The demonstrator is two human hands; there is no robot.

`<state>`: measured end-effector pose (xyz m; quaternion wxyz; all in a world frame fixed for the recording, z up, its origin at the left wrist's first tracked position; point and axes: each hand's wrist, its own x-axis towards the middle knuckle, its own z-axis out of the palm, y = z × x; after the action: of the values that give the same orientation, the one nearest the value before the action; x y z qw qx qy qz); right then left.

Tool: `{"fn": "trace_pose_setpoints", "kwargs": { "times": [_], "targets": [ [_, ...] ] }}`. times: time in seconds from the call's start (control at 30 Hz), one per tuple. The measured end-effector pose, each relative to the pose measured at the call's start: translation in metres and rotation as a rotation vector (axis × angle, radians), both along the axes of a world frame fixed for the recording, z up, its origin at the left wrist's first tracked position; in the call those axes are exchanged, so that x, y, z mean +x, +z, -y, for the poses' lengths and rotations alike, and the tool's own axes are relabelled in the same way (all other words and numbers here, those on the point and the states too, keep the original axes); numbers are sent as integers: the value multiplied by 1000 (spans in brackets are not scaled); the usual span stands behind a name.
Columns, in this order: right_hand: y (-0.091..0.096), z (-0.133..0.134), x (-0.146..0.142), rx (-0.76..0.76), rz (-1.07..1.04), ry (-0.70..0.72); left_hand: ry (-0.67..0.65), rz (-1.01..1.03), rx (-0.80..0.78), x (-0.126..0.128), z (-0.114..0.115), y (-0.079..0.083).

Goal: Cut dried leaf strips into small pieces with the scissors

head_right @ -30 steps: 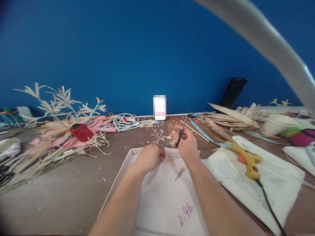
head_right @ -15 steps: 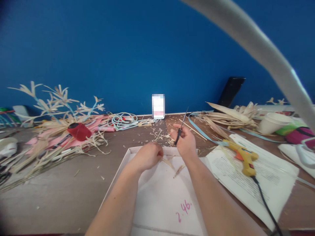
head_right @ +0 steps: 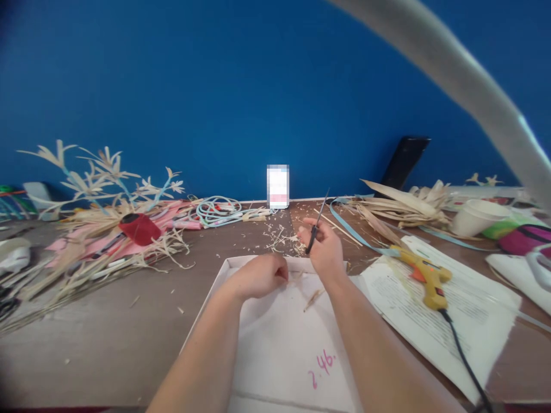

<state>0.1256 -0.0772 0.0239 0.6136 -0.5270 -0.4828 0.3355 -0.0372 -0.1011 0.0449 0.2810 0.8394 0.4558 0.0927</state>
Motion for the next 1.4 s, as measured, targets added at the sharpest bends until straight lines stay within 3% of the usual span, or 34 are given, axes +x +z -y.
{"fn": "trace_pose_setpoints", "kwargs": {
  "times": [0.13,0.3,0.4,0.6,0.87,1.2,1.4],
  "targets": [
    [1,0,2,-5,-14,-11,115,381,-230,-8,-5,5],
    [5,4,0,-57,0,-6,435,840,-332,-4,-12,11],
    [7,7,-5,-66,-36,60,506,992,-414,0,-14,8],
    [9,10,-12,-61,-141,252,516,985,-516,5,-13,7],
    [14,12,-10,-31,-114,208,462,938,-545,6,-10,6],
    [15,13,-10,-15,-96,234,504,905,-561,7,-10,6],
    [17,15,-12,-29,-85,255,454,850,-409,5,-9,6]
  ]
}}
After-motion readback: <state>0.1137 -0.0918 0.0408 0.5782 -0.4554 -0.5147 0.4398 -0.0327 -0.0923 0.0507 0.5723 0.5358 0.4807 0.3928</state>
